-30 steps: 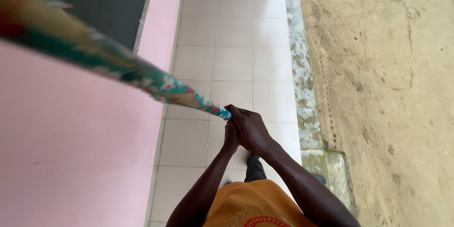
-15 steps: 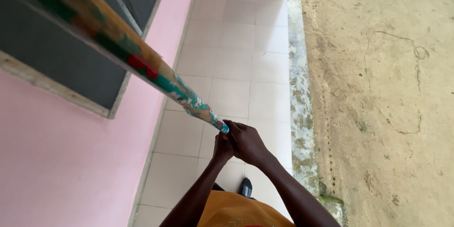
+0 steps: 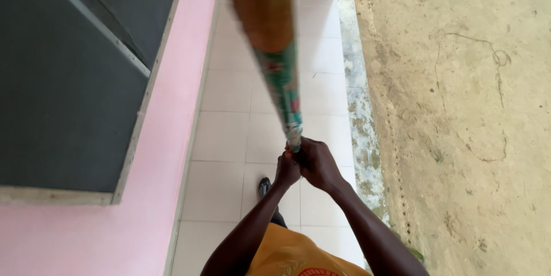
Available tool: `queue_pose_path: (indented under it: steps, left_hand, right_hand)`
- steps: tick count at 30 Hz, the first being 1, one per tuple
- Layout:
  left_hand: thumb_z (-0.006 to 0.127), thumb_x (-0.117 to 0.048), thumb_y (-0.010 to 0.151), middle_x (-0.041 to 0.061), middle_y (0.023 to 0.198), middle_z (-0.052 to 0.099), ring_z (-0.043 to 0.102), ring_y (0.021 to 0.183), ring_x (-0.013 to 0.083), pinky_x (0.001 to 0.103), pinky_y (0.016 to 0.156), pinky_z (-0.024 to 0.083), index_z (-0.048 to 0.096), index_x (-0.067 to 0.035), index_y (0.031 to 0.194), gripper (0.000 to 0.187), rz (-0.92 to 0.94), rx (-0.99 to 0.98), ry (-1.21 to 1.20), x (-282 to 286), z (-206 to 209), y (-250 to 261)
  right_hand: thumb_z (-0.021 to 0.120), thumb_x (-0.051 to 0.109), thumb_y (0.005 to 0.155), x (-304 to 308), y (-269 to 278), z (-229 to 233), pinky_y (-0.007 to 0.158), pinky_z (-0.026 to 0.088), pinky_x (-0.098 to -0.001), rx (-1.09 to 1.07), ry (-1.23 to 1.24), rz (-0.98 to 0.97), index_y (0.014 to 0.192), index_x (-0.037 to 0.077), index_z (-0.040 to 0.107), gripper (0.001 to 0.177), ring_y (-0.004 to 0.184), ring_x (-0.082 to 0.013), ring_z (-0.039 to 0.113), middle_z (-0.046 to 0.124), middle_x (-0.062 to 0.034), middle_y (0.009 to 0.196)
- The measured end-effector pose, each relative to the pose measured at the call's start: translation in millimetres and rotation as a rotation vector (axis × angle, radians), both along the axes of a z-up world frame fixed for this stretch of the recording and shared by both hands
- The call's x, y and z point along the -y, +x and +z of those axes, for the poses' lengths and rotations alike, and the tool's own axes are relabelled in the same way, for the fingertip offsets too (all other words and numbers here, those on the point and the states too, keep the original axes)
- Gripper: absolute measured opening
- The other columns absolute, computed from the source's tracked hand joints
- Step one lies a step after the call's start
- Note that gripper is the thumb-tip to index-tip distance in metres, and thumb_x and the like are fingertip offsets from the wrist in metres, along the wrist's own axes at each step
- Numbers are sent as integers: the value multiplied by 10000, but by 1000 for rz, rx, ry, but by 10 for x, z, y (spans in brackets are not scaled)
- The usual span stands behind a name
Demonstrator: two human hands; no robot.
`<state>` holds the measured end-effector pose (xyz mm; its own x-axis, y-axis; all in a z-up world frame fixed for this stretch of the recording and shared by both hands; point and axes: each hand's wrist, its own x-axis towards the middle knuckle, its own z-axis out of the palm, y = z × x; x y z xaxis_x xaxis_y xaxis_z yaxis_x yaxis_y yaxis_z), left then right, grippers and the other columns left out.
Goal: The person mops a tiled floor using a mop, then rinses and wrings the mop head in a bucket of water before continuing to mop.
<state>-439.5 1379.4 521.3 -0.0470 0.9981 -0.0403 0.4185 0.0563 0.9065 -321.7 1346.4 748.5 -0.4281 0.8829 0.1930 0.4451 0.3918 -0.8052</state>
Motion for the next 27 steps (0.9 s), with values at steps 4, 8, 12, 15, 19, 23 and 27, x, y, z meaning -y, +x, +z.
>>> queue_pose_path:
  steps: [4, 8, 12, 15, 19, 23, 27]
  left_hand:
    - [576, -214, 958, 184, 985, 758, 750, 971, 354, 450, 816, 582, 625, -23, 1111, 249, -9, -4, -72, -654, 332, -253]
    - [593, -204, 937, 165, 934, 760, 749, 921, 337, 456, 788, 574, 638, -17, 1068, 233, -41, -14, -103, -1237, 657, -555]
    - [605, -229, 936, 111, 856, 741, 748, 856, 303, 464, 744, 561, 653, -51, 1061, 223, -31, -37, -190, -1680, 1001, -745]
    - [614, -214, 895, 98, 830, 742, 739, 849, 309, 477, 751, 535, 661, -106, 1102, 239, -5, -112, -211, -1985, 1164, -814]
    - [607, -241, 907, 114, 860, 765, 752, 879, 311, 464, 774, 556, 684, -104, 1075, 230, -11, -91, -98, -2422, 1052, -830]
    - [612, -231, 904, 122, 934, 775, 736, 937, 334, 463, 811, 553, 694, -93, 1070, 230, -1, -98, -7, -2873, 852, -844]
    - [634, -228, 879, 121, 941, 761, 741, 935, 327, 449, 799, 570, 676, -75, 1075, 252, -4, -74, 56, -3230, 680, -820]
  right_hand:
    - [687, 54, 909, -689, -285, 64, 747, 619, -376, -12, -93, -58, 1107, 22, 687, 200, 835, -236, 767, 776, -128, 954]
    - [681, 23, 889, -1287, -561, 121, 808, 619, -365, -26, -66, -74, 1150, 15, 676, 261, 922, -233, 755, 764, -128, 1042]
    - [627, -37, 878, -1788, -706, 170, 826, 626, -369, -45, -62, -46, 1040, -9, 692, 177, 965, -255, 750, 740, -129, 1194]
    - [641, -48, 861, -2089, -733, 203, 846, 624, -377, -62, -17, -25, 1018, -18, 691, 168, 1021, -265, 742, 715, -138, 1248]
    - [663, -15, 899, -2506, -724, 120, 867, 618, -383, -84, -72, -39, 1041, -2, 677, 143, 1057, -269, 725, 711, -133, 1235]
    - [710, 41, 905, -2956, -659, -95, 887, 595, -396, -57, 81, 28, 1055, 22, 690, 152, 1066, -280, 718, 735, -140, 1179]
    - [714, 128, 922, -3412, -574, -245, 834, 593, -395, 92, -24, 55, 1144, 64, 698, 231, 964, -280, 727, 744, -133, 1066]
